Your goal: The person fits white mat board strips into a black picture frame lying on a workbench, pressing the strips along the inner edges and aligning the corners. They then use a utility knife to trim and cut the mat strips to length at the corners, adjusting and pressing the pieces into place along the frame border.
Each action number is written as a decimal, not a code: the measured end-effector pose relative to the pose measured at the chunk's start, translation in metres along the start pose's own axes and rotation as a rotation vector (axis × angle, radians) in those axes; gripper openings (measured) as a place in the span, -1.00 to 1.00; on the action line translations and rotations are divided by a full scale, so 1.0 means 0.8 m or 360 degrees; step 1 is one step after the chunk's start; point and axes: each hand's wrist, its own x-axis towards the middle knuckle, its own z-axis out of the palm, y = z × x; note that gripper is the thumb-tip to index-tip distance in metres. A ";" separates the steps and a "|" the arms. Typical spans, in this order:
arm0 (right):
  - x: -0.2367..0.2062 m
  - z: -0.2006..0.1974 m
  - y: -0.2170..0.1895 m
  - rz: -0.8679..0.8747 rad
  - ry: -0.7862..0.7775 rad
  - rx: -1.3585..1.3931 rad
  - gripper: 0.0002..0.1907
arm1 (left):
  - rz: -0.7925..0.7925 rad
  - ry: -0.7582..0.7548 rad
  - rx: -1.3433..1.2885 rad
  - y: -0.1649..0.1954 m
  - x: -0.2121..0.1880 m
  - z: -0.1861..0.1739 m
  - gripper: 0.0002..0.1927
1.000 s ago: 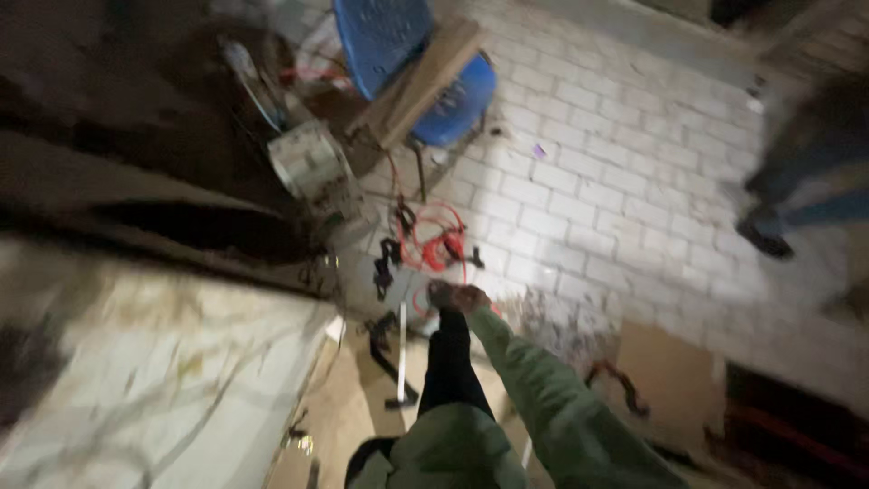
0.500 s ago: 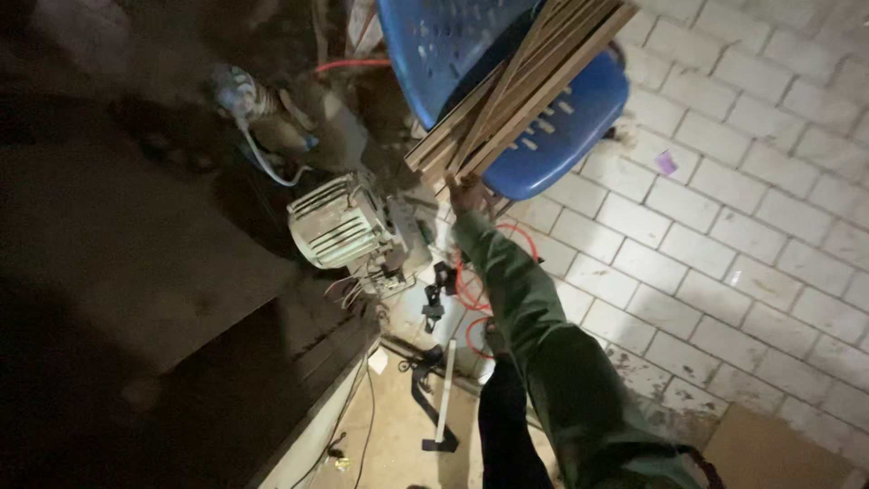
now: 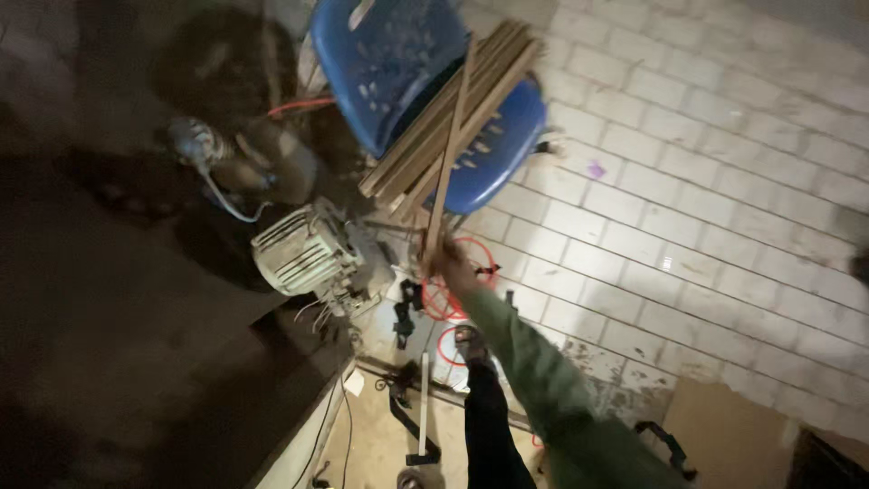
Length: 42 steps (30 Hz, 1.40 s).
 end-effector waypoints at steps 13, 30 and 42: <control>-0.772 0.130 -0.160 0.0077 0.0370 -0.0358 -0.04 | 0.1364 -0.0840 -0.0591 0.194 -0.247 0.038 -0.53; -1.302 0.348 -0.007 -0.0963 0.2106 -0.0019 -0.20 | 0.2635 -0.2089 0.1034 -0.036 -0.715 0.262 -0.60; -1.639 0.358 0.153 -0.0880 0.3279 -0.0040 -0.17 | 0.2621 -0.2984 0.1530 -0.335 -0.949 0.536 -0.53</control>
